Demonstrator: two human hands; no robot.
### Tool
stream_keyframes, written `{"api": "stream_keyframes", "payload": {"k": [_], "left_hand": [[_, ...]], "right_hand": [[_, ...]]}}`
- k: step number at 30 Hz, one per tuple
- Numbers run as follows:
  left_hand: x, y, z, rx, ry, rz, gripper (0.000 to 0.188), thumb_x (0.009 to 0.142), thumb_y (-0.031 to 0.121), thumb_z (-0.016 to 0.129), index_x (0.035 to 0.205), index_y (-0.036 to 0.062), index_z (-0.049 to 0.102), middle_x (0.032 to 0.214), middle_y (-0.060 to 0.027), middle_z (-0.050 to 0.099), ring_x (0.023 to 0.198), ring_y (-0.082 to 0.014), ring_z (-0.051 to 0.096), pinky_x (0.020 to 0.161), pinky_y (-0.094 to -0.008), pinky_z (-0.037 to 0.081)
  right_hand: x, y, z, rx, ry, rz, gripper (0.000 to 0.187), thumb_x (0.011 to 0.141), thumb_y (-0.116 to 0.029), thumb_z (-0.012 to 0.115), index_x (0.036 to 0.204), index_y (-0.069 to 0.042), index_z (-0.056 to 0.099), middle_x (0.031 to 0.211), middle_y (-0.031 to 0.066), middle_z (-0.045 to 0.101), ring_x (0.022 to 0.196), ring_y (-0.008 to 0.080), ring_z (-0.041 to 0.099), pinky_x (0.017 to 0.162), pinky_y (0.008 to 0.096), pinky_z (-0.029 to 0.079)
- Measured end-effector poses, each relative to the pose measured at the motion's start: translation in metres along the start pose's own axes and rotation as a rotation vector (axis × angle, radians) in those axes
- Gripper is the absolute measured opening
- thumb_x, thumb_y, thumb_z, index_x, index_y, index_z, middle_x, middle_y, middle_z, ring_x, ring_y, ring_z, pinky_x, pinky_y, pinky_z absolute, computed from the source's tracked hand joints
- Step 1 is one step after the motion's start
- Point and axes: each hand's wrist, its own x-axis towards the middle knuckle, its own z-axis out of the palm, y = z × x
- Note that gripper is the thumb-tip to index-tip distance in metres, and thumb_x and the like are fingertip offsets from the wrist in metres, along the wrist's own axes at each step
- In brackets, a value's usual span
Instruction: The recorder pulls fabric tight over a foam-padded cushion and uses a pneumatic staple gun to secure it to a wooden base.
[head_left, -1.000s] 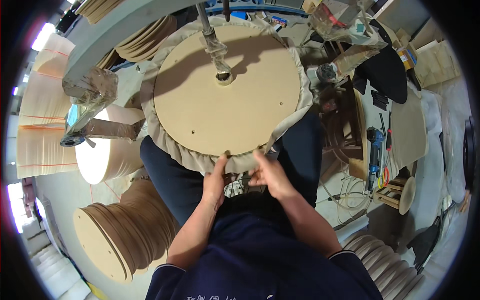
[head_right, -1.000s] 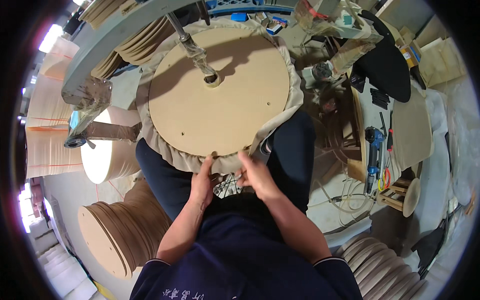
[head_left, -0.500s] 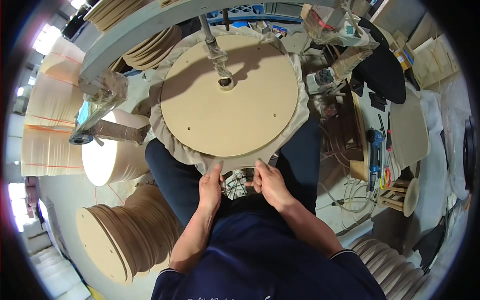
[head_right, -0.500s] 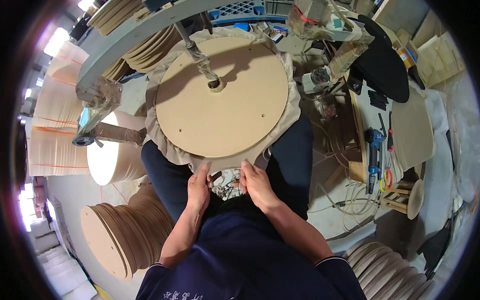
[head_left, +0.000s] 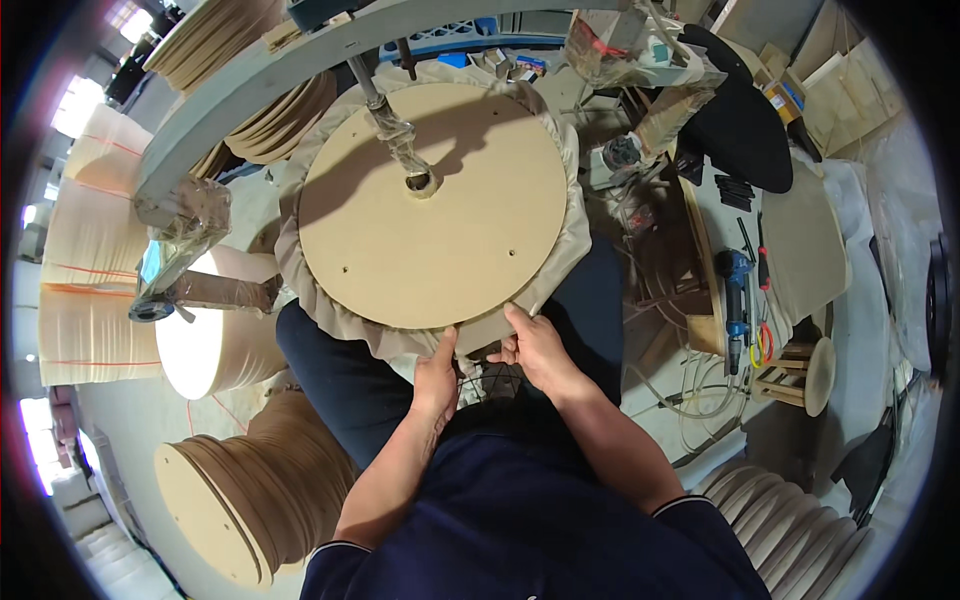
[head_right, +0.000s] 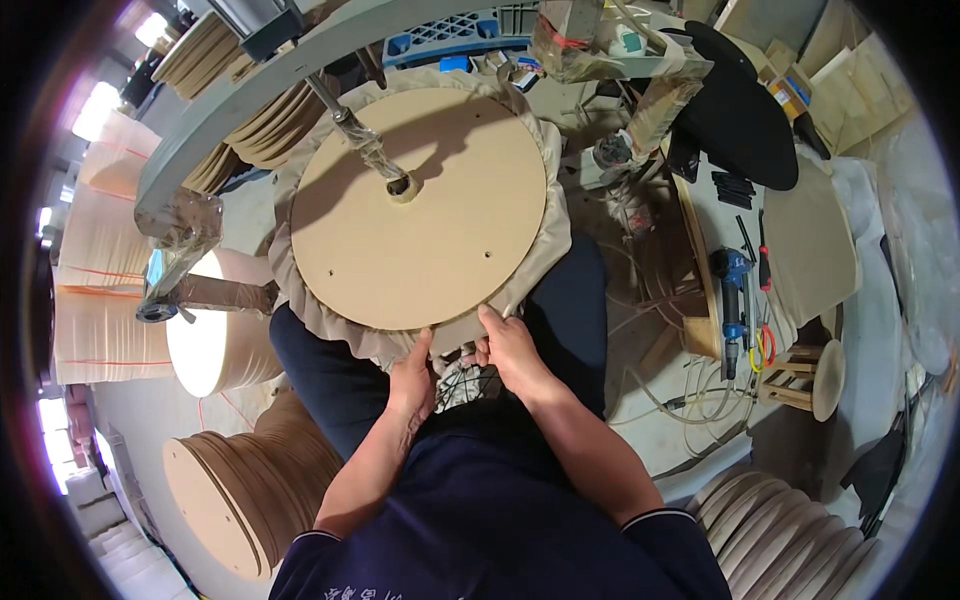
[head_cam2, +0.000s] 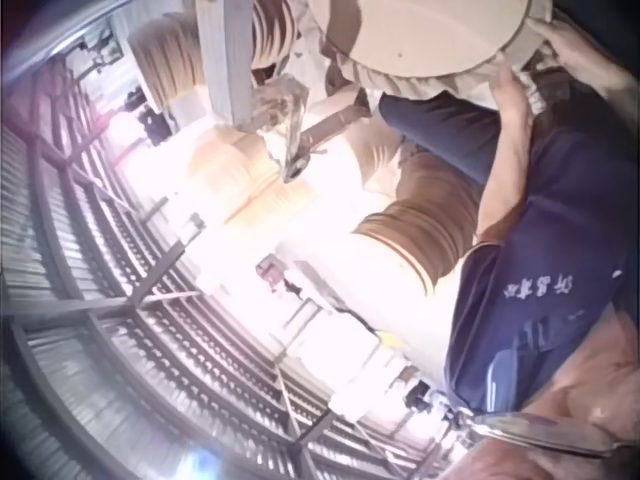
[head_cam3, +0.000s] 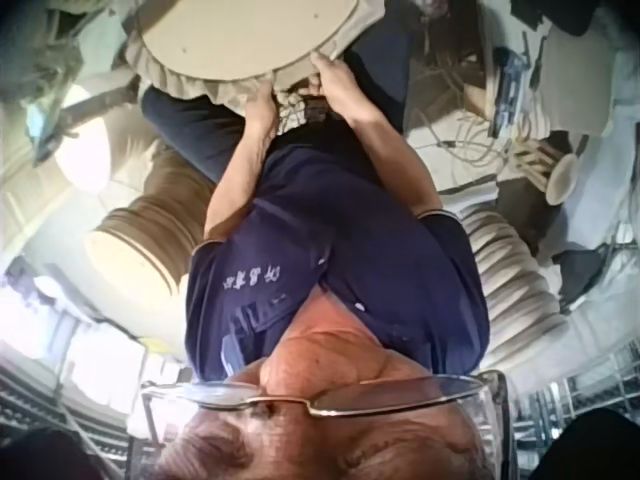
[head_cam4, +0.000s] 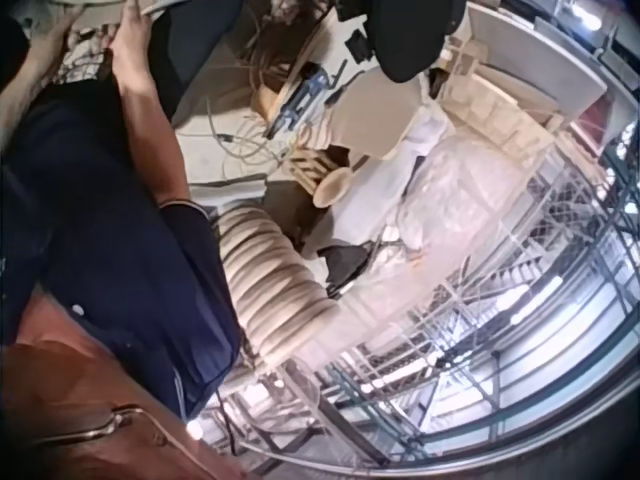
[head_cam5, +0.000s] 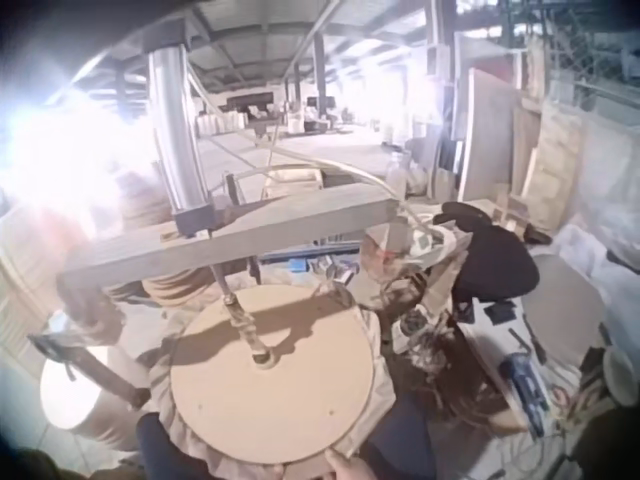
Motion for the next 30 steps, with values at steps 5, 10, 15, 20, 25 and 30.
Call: {"api": "stream_keyframes", "payload": {"k": [5, 10, 15, 20, 25, 30], "left_hand": [[0.012, -0.009, -0.035, 0.148, 0.045, -0.035, 0.039, 0.103, 0.037, 0.064, 0.091, -0.0004, 0.065, 0.075, -0.0024, 0.059, 0.062, -0.0120, 0.050, 0.057, -0.0305, 0.041], [0.018, -0.001, -0.065, 0.468, 0.012, -0.006, 0.033, 0.103, 0.033, 0.063, 0.087, 0.0046, 0.063, 0.069, 0.0021, 0.055, 0.058, -0.0094, 0.045, 0.056, -0.0285, 0.036], [0.025, -0.014, -0.081, 0.135, -0.071, -0.003, 0.032, 0.106, 0.027, 0.059, 0.087, 0.0033, 0.068, 0.080, 0.0010, 0.065, 0.071, -0.0065, 0.055, 0.065, -0.0267, 0.043], [0.027, -0.015, -0.085, 0.100, -0.080, -0.004, 0.033, 0.106, 0.029, 0.060, 0.087, 0.0035, 0.069, 0.081, 0.0024, 0.065, 0.073, -0.0073, 0.056, 0.068, -0.0263, 0.044], [0.024, -0.012, -0.091, 0.153, -0.124, 0.018, 0.029, 0.106, 0.027, 0.060, 0.095, 0.0022, 0.069, 0.084, -0.0021, 0.068, 0.070, -0.0113, 0.059, 0.066, -0.0273, 0.046], [0.013, -0.008, -0.078, 0.162, -0.113, 0.058, 0.032, 0.107, 0.028, 0.058, 0.092, 0.0023, 0.070, 0.079, -0.0021, 0.068, 0.068, -0.0112, 0.058, 0.064, -0.0276, 0.045]], "right_hand": [[-0.016, 0.018, 0.014, 0.077, 0.011, -0.009, 0.043, 0.109, -0.040, 0.050, 0.081, -0.008, 0.054, 0.059, -0.0012, 0.042, 0.049, 0.0118, 0.044, 0.073, 0.0391, 0.060], [-0.038, 0.017, 0.015, -0.014, -0.138, 0.050, 0.044, 0.111, -0.039, 0.046, 0.084, -0.006, 0.055, 0.062, 0.0018, 0.052, 0.054, 0.0129, 0.052, 0.079, 0.0382, 0.060], [-0.019, 0.017, 0.006, 0.047, -0.115, 0.193, 0.053, 0.104, -0.051, 0.057, 0.130, -0.006, 0.058, 0.108, 0.0064, 0.068, 0.084, 0.0194, 0.069, 0.083, 0.0377, 0.058], [-0.009, -0.009, 0.014, 0.392, 0.110, 0.038, 0.042, 0.105, -0.043, 0.059, 0.123, -0.005, 0.062, 0.099, 0.0054, 0.069, 0.076, 0.0158, 0.066, 0.082, 0.0394, 0.057], [-0.021, 0.017, -0.012, 0.157, 0.047, -0.085, 0.034, 0.108, -0.037, 0.055, 0.089, -0.009, 0.056, 0.067, 0.0021, 0.055, 0.057, 0.0136, 0.054, 0.076, 0.0389, 0.056], [-0.038, 0.019, -0.018, 0.070, 0.056, -0.134, 0.034, 0.109, -0.037, 0.054, 0.086, -0.011, 0.054, 0.066, 0.0017, 0.054, 0.056, 0.0131, 0.053, 0.075, 0.0386, 0.057]]}}
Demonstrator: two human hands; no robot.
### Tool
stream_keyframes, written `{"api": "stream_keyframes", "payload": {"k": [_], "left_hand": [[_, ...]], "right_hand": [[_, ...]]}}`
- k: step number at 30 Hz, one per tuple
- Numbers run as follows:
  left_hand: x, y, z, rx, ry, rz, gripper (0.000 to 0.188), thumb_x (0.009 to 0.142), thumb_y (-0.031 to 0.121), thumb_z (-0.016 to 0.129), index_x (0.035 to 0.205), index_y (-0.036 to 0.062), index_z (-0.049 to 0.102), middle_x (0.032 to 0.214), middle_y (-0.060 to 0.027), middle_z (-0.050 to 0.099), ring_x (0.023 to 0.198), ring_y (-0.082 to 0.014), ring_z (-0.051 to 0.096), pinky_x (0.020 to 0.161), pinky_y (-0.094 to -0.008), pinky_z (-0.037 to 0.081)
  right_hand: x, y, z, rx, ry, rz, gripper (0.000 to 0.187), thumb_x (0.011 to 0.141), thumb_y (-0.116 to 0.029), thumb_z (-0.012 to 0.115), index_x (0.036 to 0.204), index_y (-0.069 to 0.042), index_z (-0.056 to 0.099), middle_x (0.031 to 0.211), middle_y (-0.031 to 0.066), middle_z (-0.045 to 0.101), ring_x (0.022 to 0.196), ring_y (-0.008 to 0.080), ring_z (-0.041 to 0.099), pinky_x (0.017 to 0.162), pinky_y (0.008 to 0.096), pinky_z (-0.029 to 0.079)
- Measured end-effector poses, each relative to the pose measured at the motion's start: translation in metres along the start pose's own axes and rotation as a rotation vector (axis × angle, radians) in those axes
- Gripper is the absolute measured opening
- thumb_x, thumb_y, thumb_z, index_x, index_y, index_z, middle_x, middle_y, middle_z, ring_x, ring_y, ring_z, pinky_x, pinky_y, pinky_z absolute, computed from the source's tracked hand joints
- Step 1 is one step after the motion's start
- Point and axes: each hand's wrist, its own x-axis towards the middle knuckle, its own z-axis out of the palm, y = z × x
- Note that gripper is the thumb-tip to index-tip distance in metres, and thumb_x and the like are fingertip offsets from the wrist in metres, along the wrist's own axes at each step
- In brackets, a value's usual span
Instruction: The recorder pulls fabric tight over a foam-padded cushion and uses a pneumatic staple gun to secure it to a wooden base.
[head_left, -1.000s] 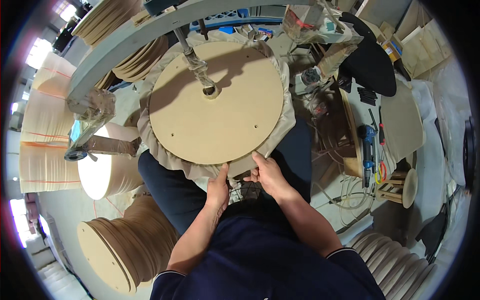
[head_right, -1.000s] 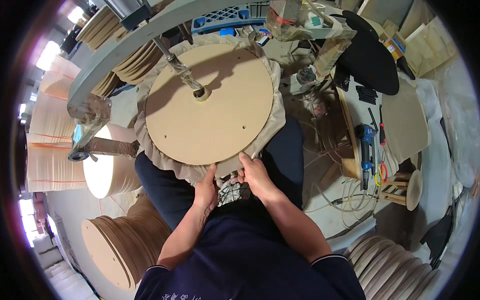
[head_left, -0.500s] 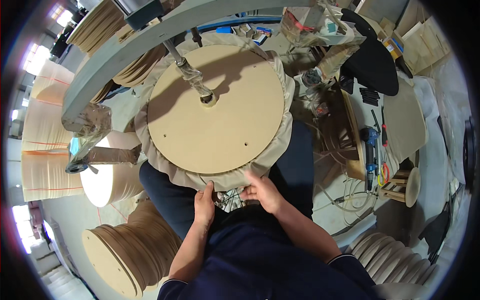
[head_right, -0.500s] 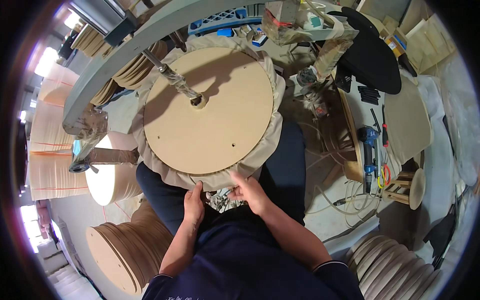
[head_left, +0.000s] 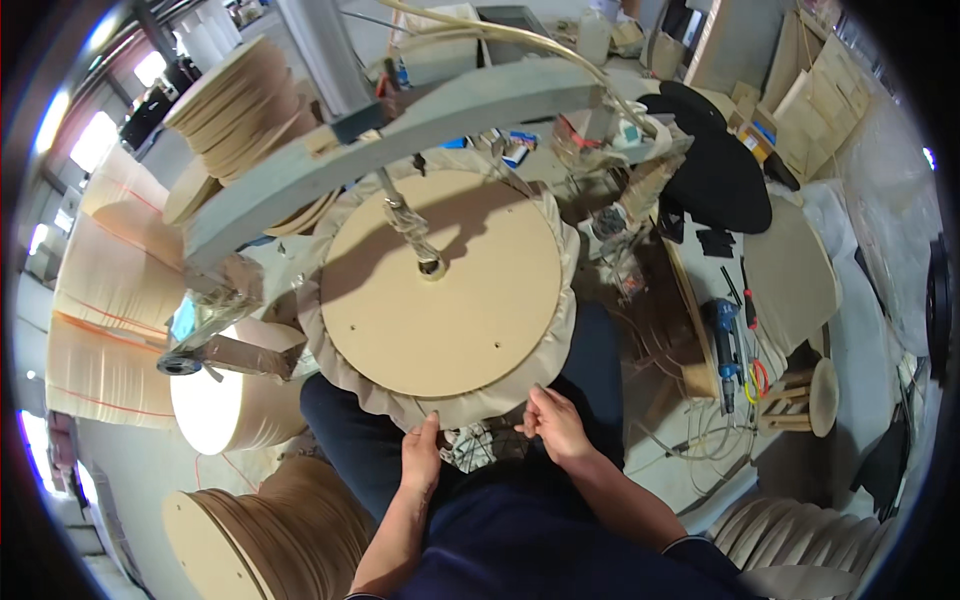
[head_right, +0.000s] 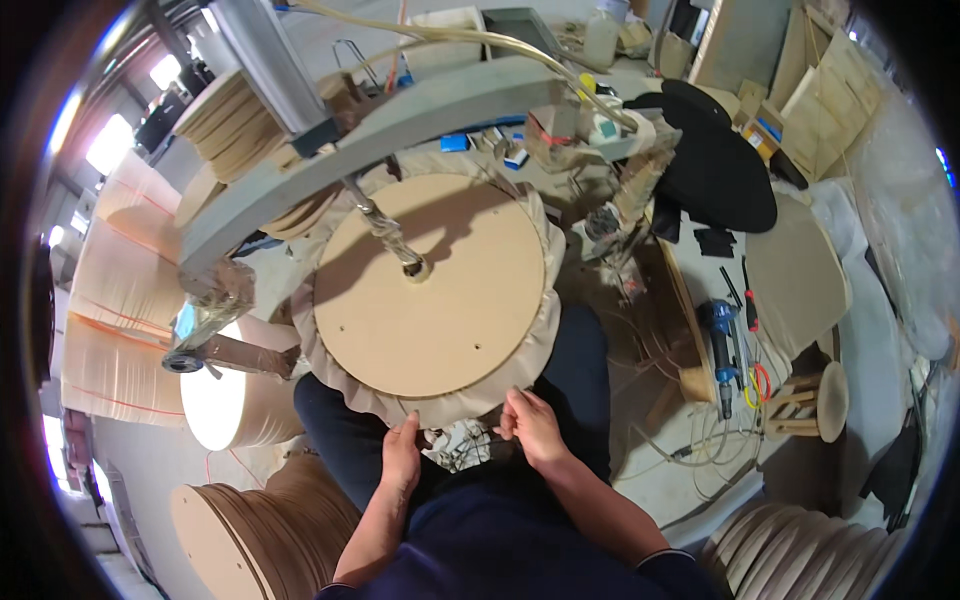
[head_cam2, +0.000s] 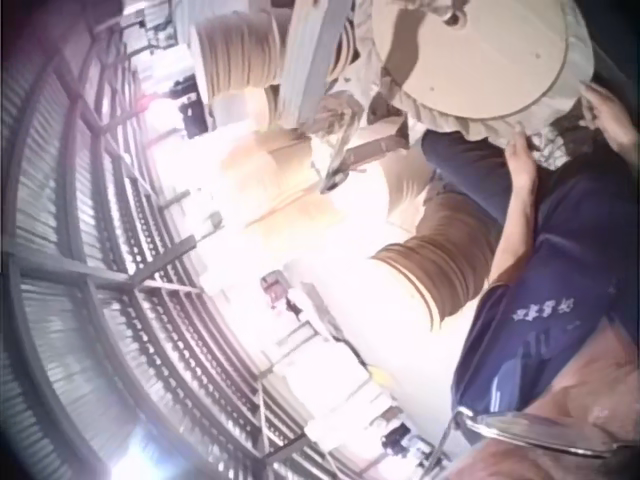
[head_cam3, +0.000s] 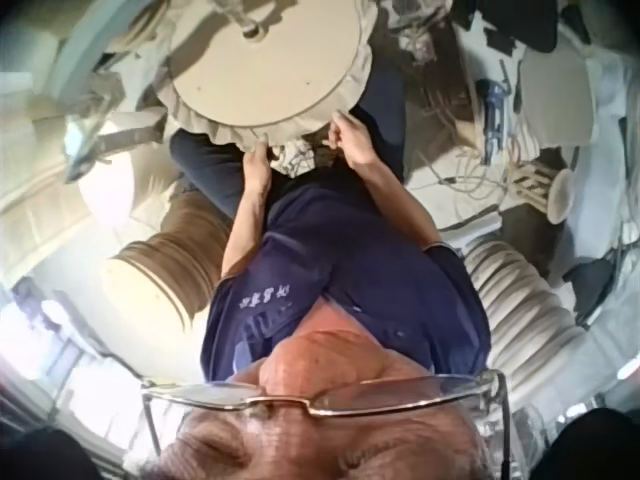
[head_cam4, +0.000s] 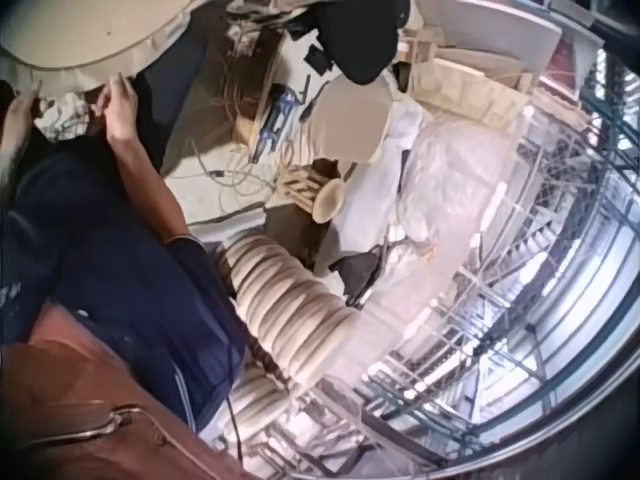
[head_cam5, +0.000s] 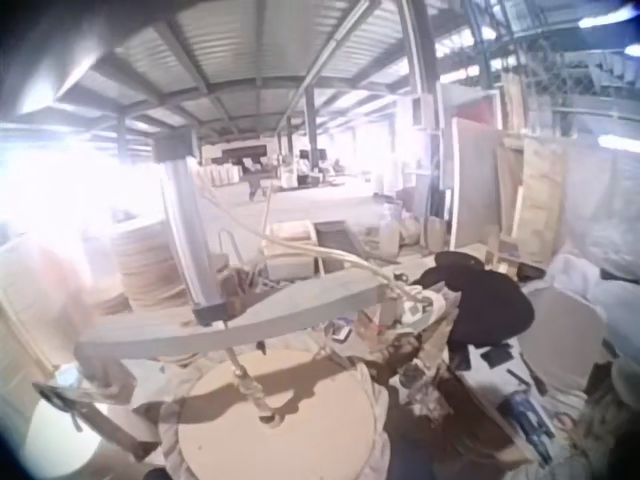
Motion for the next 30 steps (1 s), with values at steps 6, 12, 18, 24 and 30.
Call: {"api": "stream_keyframes", "payload": {"k": [6, 12, 18, 24, 30], "left_hand": [[0.013, -0.016, 0.003, 0.193, -0.077, 0.069, 0.040, 0.108, 0.032, 0.053, 0.088, 0.0015, 0.071, 0.074, -0.0025, 0.068, 0.066, -0.0114, 0.057, 0.066, -0.0286, 0.045], [0.007, -0.023, 0.006, 0.196, -0.179, 0.062, 0.048, 0.108, 0.041, 0.053, 0.089, 0.0013, 0.073, 0.076, -0.0001, 0.067, 0.069, -0.0107, 0.056, 0.065, -0.0289, 0.045], [-0.005, -0.015, -0.009, 0.218, -0.241, 0.253, 0.037, 0.111, 0.030, 0.048, 0.112, 0.0038, 0.074, 0.089, 0.0002, 0.069, 0.081, -0.0099, 0.059, 0.078, -0.0254, 0.049], [-0.021, 0.125, -0.048, 0.258, 0.178, 0.644, 0.019, 0.104, 0.016, 0.060, 0.106, 0.0021, 0.074, 0.085, 0.0015, 0.068, 0.076, -0.0104, 0.061, 0.071, -0.0259, 0.050], [0.009, 0.262, -0.103, 0.760, 0.664, 1.309, 0.036, 0.093, -0.002, 0.064, 0.128, 0.0043, 0.064, 0.128, -0.0170, 0.058, 0.110, -0.0295, 0.061, 0.095, -0.0374, 0.050]], "right_hand": [[-0.019, -0.024, -0.010, -0.157, 0.118, -0.176, 0.036, 0.109, -0.033, 0.051, 0.081, -0.009, 0.055, 0.065, 0.0019, 0.055, 0.056, 0.0125, 0.054, 0.071, 0.0348, 0.056], [-0.022, -0.052, -0.026, -0.609, 0.297, -0.611, 0.032, 0.107, -0.023, 0.053, 0.085, -0.002, 0.062, 0.075, 0.0087, 0.064, 0.074, 0.0192, 0.064, 0.074, 0.0321, 0.052], [-0.007, -0.060, -0.064, -1.339, 0.335, -0.919, 0.038, 0.099, -0.021, 0.063, 0.130, 0.000, 0.057, 0.129, 0.0220, 0.060, 0.121, 0.0401, 0.055, 0.104, 0.0494, 0.045], [0.021, 0.012, -0.112, -1.602, 0.403, -0.797, 0.075, 0.087, -0.030, 0.076, 0.146, 0.005, 0.044, 0.147, 0.0350, 0.044, 0.134, 0.0514, 0.045, 0.112, 0.0592, 0.038], [0.017, -0.003, -0.084, -1.544, 0.332, -0.521, 0.077, 0.086, -0.037, 0.075, 0.145, 0.003, 0.047, 0.151, 0.0305, 0.042, 0.137, 0.0514, 0.040, 0.114, 0.0589, 0.036]]}}
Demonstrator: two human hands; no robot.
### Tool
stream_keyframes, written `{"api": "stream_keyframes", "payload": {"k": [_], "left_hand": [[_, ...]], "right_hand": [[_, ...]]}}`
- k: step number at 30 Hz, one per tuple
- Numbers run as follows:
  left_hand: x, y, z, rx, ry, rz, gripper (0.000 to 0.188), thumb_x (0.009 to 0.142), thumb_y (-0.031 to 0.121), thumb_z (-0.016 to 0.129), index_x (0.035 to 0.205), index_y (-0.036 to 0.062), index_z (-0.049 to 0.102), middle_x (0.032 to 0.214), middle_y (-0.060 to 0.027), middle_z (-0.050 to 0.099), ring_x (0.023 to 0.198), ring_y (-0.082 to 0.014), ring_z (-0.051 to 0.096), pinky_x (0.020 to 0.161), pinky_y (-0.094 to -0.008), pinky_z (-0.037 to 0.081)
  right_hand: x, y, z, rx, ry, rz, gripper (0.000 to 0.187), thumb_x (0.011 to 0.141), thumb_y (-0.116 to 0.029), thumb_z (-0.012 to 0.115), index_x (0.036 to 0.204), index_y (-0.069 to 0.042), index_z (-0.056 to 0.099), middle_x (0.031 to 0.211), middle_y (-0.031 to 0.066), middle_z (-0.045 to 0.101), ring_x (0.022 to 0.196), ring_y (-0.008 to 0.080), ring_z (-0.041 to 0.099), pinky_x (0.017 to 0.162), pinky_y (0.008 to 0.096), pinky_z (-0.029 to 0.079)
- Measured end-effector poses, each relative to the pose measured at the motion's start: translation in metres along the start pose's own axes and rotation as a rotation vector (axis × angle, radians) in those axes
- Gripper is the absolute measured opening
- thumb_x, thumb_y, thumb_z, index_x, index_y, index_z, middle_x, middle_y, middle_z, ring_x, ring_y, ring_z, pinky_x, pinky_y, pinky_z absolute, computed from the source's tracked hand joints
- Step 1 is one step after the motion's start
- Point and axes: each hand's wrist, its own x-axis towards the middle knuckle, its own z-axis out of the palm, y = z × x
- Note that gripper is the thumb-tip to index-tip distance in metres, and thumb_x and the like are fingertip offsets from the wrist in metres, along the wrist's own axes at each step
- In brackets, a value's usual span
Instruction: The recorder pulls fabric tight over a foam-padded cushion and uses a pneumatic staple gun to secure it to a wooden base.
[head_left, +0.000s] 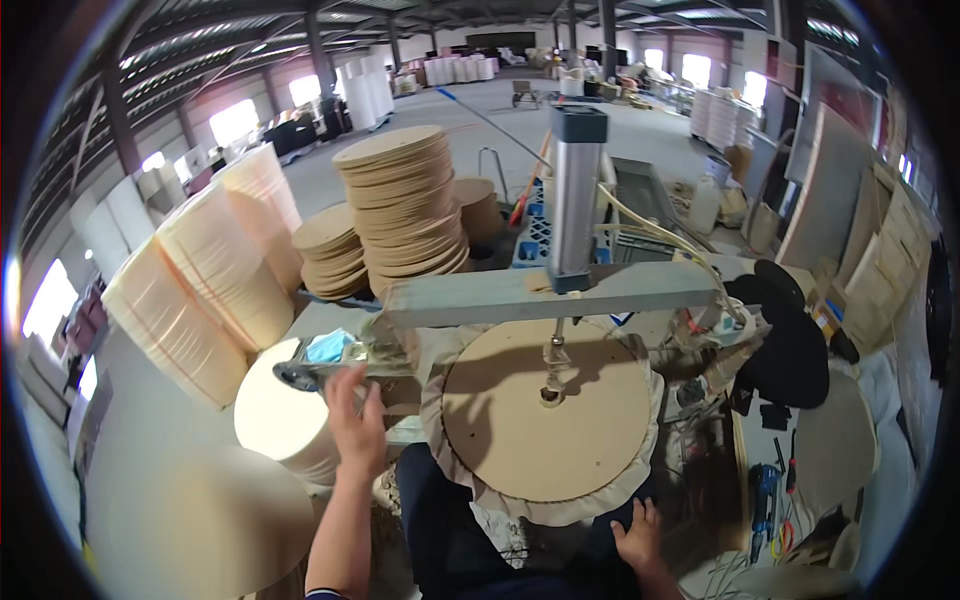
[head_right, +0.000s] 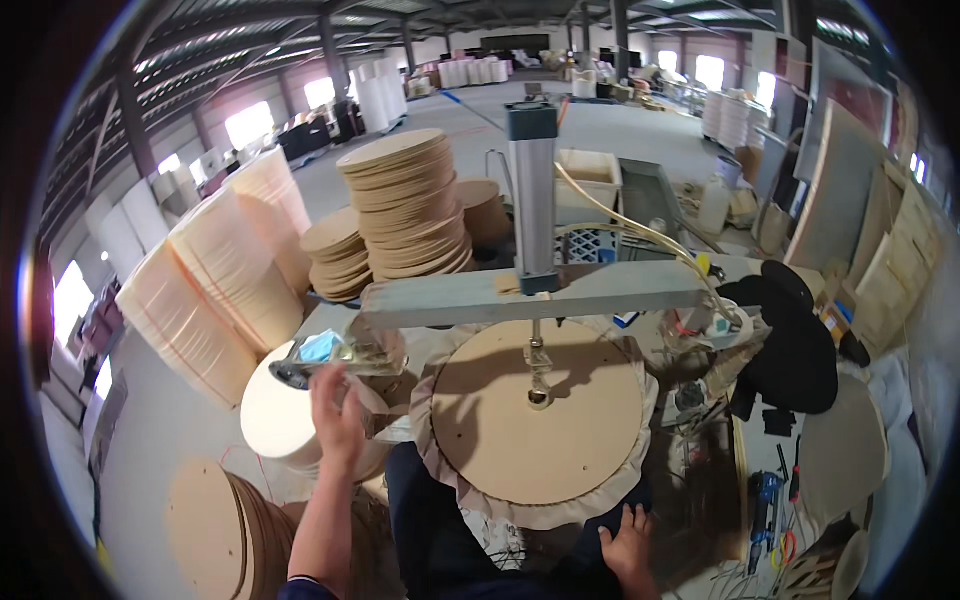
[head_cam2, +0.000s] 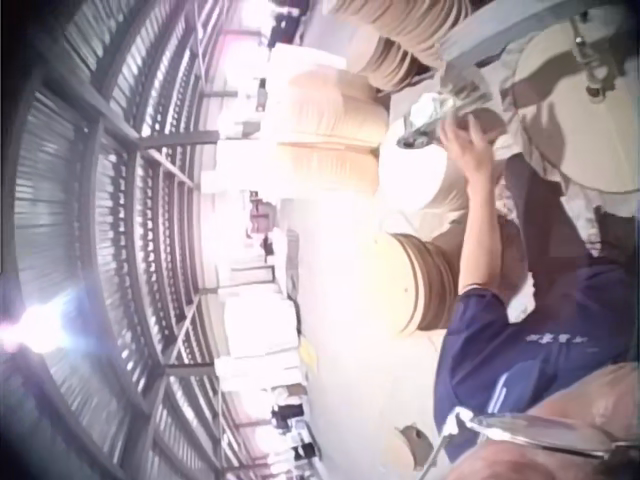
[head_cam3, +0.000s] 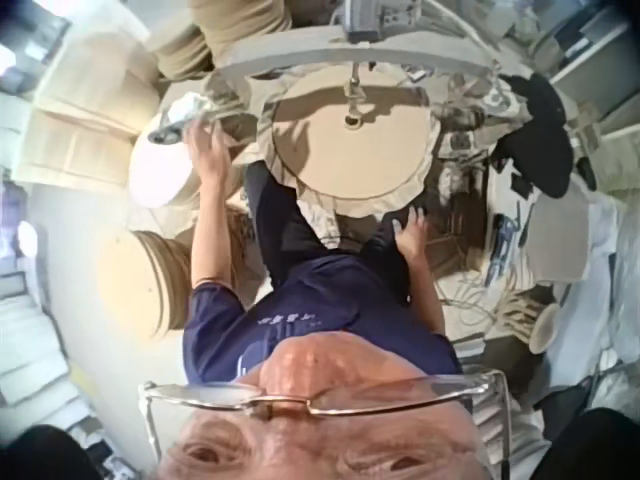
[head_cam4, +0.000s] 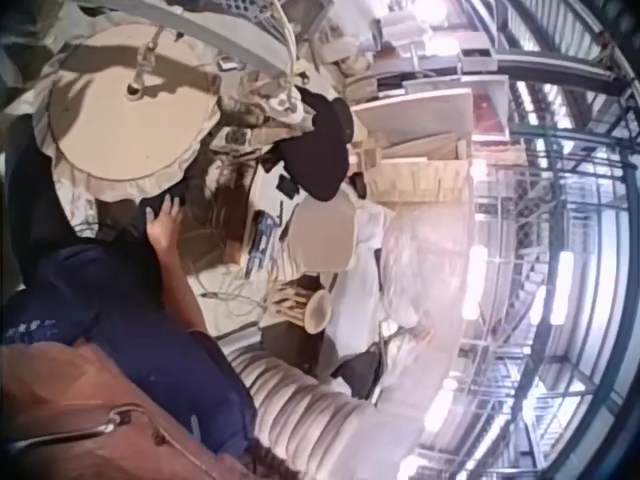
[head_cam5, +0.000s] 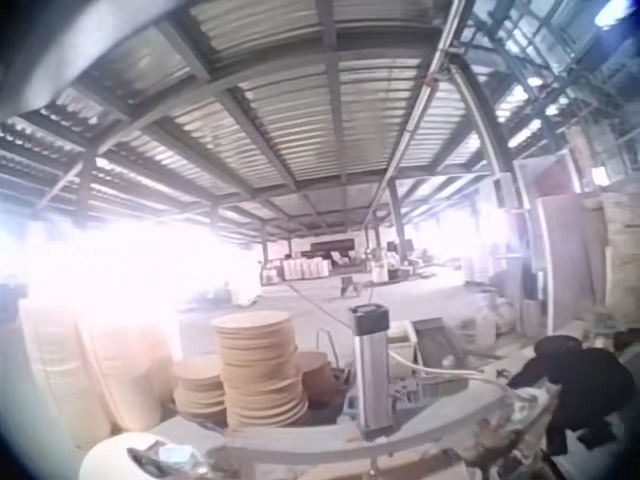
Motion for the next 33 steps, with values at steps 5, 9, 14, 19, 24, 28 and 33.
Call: {"api": "stream_keyframes", "payload": {"k": [5, 9, 14, 19, 24, 28, 33], "left_hand": [[0.051, -0.013, 0.016, 0.258, -0.094, 0.064, 0.061, 0.080, -0.014, 0.055, 0.137, 0.0075, 0.061, 0.148, -0.0213, 0.049, 0.135, -0.0401, 0.049, 0.113, -0.0452, 0.040], [0.064, -0.048, 0.033, 0.320, -0.153, 0.130, 0.058, 0.074, -0.013, 0.054, 0.129, 0.0032, 0.065, 0.138, -0.0215, 0.059, 0.127, -0.0409, 0.056, 0.109, -0.0444, 0.045], [0.062, -0.035, 0.025, 0.146, -0.023, 0.139, 0.040, 0.089, -0.008, 0.059, 0.128, -0.0011, 0.064, 0.136, -0.0147, 0.060, 0.126, -0.0279, 0.058, 0.106, -0.0362, 0.046], [-0.047, -0.022, 0.056, -0.106, -0.185, -0.235, 0.012, 0.095, 0.008, 0.070, 0.107, 0.0040, 0.070, 0.108, -0.0089, 0.069, 0.100, -0.0165, 0.061, 0.089, -0.0328, 0.050], [-0.164, 0.073, 0.081, -0.246, -0.791, 0.029, 0.015, 0.082, 0.016, 0.083, 0.081, 0.0071, 0.071, 0.088, -0.0075, 0.069, 0.086, -0.0285, 0.066, 0.095, -0.0456, 0.051], [-0.189, 0.110, 0.092, -0.174, -0.879, 0.388, 0.025, 0.085, 0.020, 0.080, 0.106, 0.0087, 0.072, 0.110, -0.0079, 0.069, 0.105, -0.0271, 0.065, 0.104, -0.0487, 0.046], [-0.191, 0.100, 0.117, 0.010, -0.918, 0.622, 0.038, 0.085, 0.016, 0.078, 0.121, 0.0077, 0.070, 0.121, -0.0080, 0.067, 0.112, -0.0268, 0.063, 0.099, -0.0434, 0.049]], "right_hand": [[-0.002, -0.018, 0.003, 0.052, -0.092, 0.062, 0.078, 0.086, -0.042, 0.072, 0.147, 0.000, 0.047, 0.157, 0.0282, 0.037, 0.144, 0.0499, 0.033, 0.117, 0.0594, 0.031], [0.000, -0.020, 0.008, 0.054, -0.071, 0.001, 0.072, 0.088, -0.042, 0.073, 0.144, -0.003, 0.050, 0.157, 0.0267, 0.036, 0.140, 0.0527, 0.036, 0.115, 0.0624, 0.033], [0.016, -0.029, 0.009, 0.067, -0.024, -0.044, 0.065, 0.092, -0.038, 0.071, 0.143, -0.003, 0.051, 0.156, 0.0258, 0.042, 0.141, 0.0503, 0.037, 0.115, 0.0586, 0.033], [0.021, -0.031, 0.001, 0.111, -0.018, -0.028, 0.062, 0.092, -0.034, 0.071, 0.143, -0.004, 0.052, 0.155, 0.0256, 0.043, 0.139, 0.0504, 0.039, 0.114, 0.0564, 0.035], [0.018, -0.030, 0.006, 0.040, -0.069, -0.022, 0.063, 0.093, -0.034, 0.069, 0.147, -0.007, 0.050, 0.154, 0.0221, 0.042, 0.141, 0.0448, 0.037, 0.116, 0.0522, 0.034], [0.014, -0.033, 0.005, 0.101, -0.070, -0.032, 0.062, 0.093, -0.034, 0.068, 0.146, -0.006, 0.051, 0.153, 0.0221, 0.043, 0.142, 0.0439, 0.037, 0.117, 0.0520, 0.034], [0.012, -0.032, 0.003, 0.120, -0.073, -0.018, 0.061, 0.093, -0.035, 0.069, 0.145, -0.008, 0.052, 0.156, 0.0217, 0.041, 0.142, 0.0459, 0.038, 0.117, 0.0527, 0.033]]}}
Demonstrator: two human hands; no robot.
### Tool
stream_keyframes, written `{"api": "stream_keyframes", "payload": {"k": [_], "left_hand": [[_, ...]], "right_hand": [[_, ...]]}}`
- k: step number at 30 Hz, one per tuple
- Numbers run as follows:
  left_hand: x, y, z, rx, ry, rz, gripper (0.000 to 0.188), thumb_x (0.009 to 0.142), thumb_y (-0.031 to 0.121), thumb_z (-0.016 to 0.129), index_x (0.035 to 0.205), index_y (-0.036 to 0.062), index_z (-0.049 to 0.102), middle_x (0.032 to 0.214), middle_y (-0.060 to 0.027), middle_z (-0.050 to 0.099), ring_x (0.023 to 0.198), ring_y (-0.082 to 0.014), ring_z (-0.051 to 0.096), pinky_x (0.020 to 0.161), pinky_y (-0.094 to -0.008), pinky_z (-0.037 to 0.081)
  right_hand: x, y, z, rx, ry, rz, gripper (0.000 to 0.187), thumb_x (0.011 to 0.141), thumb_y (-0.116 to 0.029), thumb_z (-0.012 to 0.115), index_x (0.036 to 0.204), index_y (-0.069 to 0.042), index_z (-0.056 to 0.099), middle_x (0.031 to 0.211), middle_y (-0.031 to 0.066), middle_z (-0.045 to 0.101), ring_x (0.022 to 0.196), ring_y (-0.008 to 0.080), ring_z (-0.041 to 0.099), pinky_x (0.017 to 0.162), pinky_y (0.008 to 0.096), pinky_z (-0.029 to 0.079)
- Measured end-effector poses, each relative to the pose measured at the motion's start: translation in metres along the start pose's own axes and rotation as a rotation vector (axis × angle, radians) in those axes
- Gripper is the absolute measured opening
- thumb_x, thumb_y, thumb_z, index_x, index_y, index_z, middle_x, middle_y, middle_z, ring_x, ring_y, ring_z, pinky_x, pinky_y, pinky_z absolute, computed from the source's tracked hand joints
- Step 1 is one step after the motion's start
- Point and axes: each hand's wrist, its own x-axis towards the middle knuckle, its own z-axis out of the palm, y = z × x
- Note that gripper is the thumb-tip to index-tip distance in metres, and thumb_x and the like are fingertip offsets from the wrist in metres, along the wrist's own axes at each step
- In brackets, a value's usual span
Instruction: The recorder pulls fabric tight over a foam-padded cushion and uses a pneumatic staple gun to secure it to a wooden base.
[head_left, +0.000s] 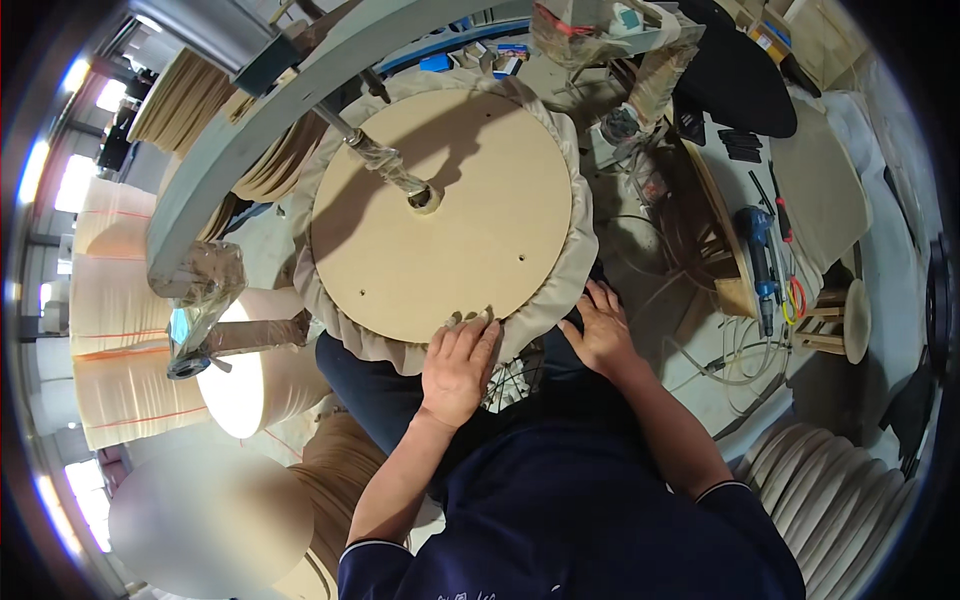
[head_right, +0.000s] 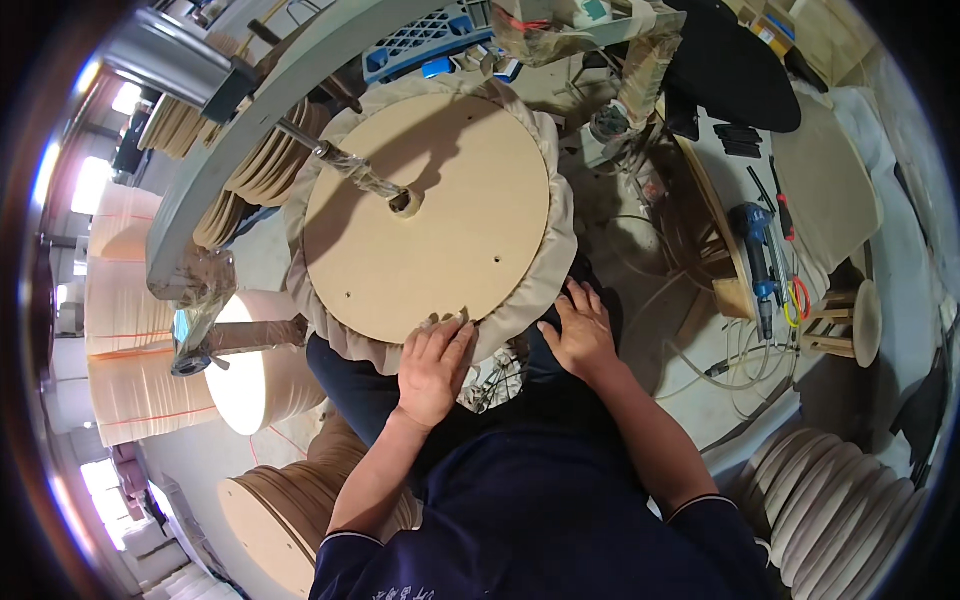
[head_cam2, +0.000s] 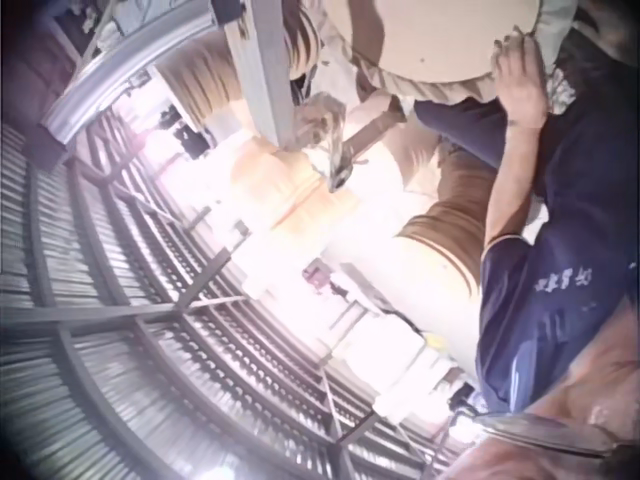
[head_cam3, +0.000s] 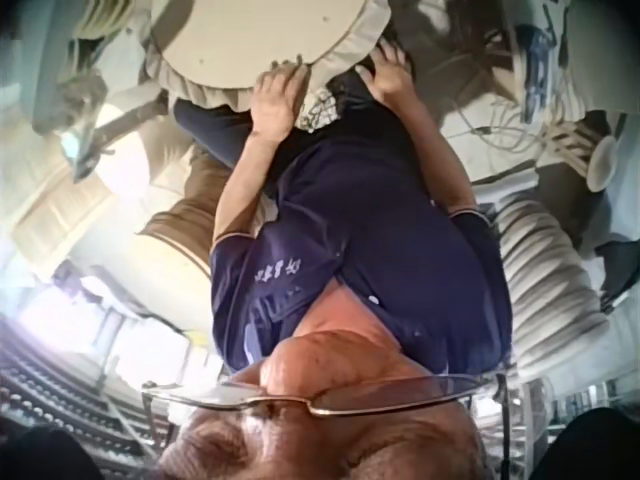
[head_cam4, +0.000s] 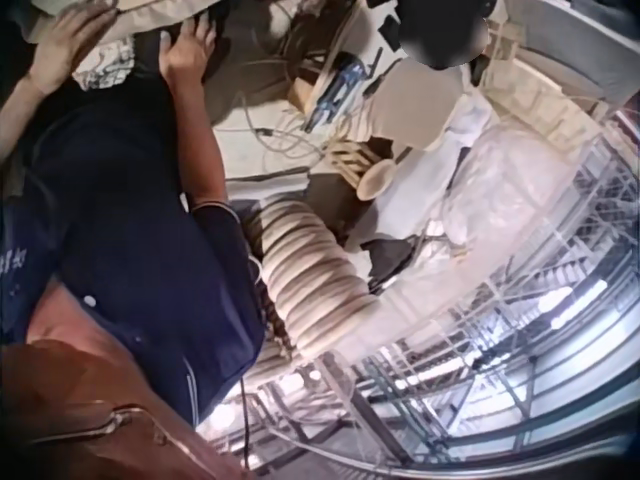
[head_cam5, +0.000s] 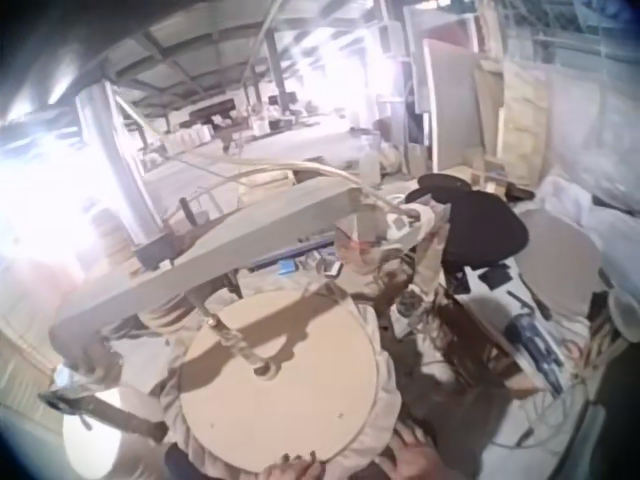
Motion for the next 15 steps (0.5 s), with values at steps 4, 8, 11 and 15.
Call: {"api": "stream_keyframes", "payload": {"k": [4, 8, 11, 15], "left_hand": [[0.015, -0.007, 0.001, -0.225, 0.153, -0.143, 0.012, 0.083, 0.006, 0.078, 0.095, 0.0060, 0.079, 0.092, -0.0063, 0.074, 0.086, -0.0262, 0.068, 0.077, -0.0391, 0.054], [0.024, -0.022, 0.007, -0.603, 0.083, -0.455, 0.009, 0.090, 0.008, 0.076, 0.096, 0.0013, 0.078, 0.085, -0.0106, 0.071, 0.072, -0.0259, 0.066, 0.065, -0.0341, 0.052], [0.029, -0.032, 0.016, -0.670, 0.091, -0.581, 0.008, 0.092, 0.009, 0.076, 0.097, 0.0027, 0.078, 0.084, -0.0086, 0.071, 0.072, -0.0204, 0.066, 0.066, -0.0318, 0.052], [0.036, -0.034, 0.027, -0.639, 0.166, -0.565, 0.009, 0.091, 0.011, 0.078, 0.096, 0.0035, 0.078, 0.084, -0.0070, 0.070, 0.073, -0.0181, 0.066, 0.068, -0.0291, 0.052]], "right_hand": [[0.000, 0.001, 0.002, -0.006, 0.002, 0.001, 0.061, 0.093, -0.035, 0.068, 0.146, -0.007, 0.051, 0.156, 0.0219, 0.042, 0.142, 0.0460, 0.038, 0.117, 0.0528, 0.032], [0.002, 0.004, 0.006, 0.017, 0.053, -0.029, 0.059, 0.093, -0.033, 0.070, 0.141, -0.002, 0.055, 0.150, 0.0227, 0.046, 0.140, 0.0436, 0.039, 0.116, 0.0512, 0.034], [0.006, 0.003, 0.008, 0.036, 0.081, -0.051, 0.058, 0.093, -0.033, 0.070, 0.140, -0.002, 0.056, 0.148, 0.0227, 0.048, 0.139, 0.0430, 0.041, 0.115, 0.0517, 0.035], [0.011, 0.004, 0.004, 0.053, 0.094, -0.065, 0.059, 0.091, -0.031, 0.072, 0.140, -0.004, 0.056, 0.147, 0.0216, 0.050, 0.136, 0.0437, 0.044, 0.112, 0.0527, 0.038]]}}
